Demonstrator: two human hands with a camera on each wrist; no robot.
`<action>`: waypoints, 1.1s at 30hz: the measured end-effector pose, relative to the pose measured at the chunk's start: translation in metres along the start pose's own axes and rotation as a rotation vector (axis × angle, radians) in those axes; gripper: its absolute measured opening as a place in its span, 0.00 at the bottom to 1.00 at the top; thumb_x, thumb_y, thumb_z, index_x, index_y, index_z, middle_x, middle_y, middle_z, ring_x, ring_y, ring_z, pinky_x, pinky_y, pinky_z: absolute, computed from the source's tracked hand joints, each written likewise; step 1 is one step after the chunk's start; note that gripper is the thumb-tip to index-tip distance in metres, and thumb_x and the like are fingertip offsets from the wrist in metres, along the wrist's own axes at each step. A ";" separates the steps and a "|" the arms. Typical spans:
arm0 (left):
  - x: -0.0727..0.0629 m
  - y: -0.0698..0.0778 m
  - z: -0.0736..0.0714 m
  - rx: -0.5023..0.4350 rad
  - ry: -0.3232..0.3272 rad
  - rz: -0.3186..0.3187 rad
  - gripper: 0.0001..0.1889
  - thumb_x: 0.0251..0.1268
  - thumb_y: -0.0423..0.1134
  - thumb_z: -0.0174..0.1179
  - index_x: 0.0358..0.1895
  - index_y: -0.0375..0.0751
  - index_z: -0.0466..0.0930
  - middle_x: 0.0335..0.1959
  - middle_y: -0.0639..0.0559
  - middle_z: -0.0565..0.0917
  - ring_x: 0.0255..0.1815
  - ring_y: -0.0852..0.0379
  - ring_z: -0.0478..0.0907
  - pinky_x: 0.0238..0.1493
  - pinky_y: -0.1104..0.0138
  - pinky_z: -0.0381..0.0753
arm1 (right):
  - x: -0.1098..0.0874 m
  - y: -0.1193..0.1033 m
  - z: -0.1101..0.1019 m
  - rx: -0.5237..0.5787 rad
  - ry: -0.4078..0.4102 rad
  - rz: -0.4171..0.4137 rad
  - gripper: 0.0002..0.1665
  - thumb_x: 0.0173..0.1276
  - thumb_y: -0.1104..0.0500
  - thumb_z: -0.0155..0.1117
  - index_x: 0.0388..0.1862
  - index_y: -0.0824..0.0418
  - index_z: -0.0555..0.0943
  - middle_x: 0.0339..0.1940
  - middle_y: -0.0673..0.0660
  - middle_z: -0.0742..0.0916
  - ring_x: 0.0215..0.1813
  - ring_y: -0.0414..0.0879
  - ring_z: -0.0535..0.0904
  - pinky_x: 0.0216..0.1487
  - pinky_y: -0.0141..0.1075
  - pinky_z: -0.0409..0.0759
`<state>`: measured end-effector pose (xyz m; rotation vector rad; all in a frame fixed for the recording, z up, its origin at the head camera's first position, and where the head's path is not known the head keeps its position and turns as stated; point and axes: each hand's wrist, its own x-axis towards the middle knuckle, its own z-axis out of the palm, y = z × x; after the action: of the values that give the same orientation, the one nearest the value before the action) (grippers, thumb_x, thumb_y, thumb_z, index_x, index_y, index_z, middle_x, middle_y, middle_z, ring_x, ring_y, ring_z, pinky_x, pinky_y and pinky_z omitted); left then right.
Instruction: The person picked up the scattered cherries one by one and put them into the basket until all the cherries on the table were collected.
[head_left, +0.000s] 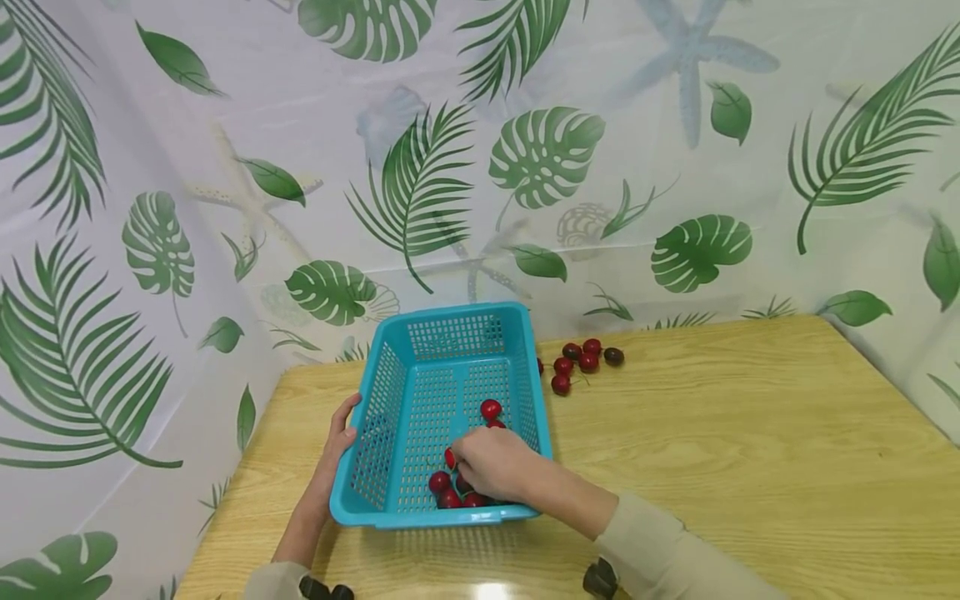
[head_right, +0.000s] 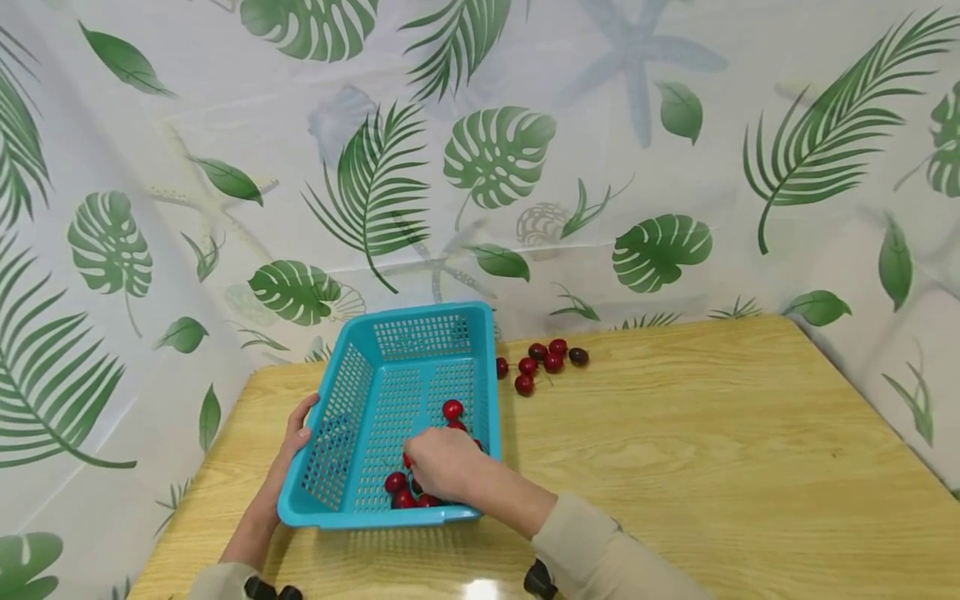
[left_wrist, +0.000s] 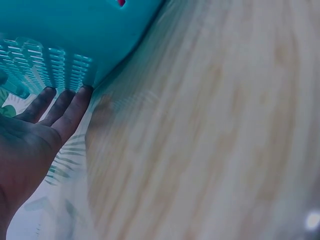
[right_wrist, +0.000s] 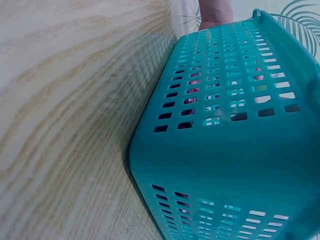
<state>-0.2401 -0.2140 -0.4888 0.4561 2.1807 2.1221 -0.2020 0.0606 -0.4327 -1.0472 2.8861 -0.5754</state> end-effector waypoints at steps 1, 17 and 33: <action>0.001 0.000 0.000 0.003 0.004 0.013 0.30 0.72 0.40 0.33 0.76 0.62 0.50 0.77 0.29 0.45 0.73 0.25 0.50 0.67 0.41 0.58 | 0.000 0.000 0.000 0.003 0.010 -0.002 0.14 0.67 0.64 0.61 0.21 0.55 0.76 0.18 0.45 0.74 0.24 0.38 0.66 0.25 0.30 0.69; -0.008 -0.002 -0.005 0.048 -0.015 -0.118 0.31 0.77 0.51 0.34 0.79 0.56 0.41 0.79 0.41 0.45 0.72 0.34 0.55 0.63 0.46 0.64 | -0.009 0.011 -0.017 0.148 0.356 -0.038 0.07 0.69 0.65 0.60 0.39 0.61 0.85 0.36 0.52 0.87 0.33 0.40 0.78 0.34 0.31 0.77; -0.004 0.000 -0.011 0.036 -0.018 -0.114 0.28 0.78 0.45 0.36 0.78 0.52 0.45 0.73 0.34 0.55 0.62 0.35 0.66 0.51 0.54 0.77 | -0.039 0.089 -0.044 0.195 0.680 0.200 0.08 0.67 0.66 0.60 0.39 0.66 0.86 0.35 0.58 0.88 0.32 0.47 0.79 0.36 0.41 0.80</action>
<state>-0.2390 -0.2261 -0.4894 0.3437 2.1823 2.0160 -0.2328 0.1627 -0.4266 -0.6038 3.3130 -1.3942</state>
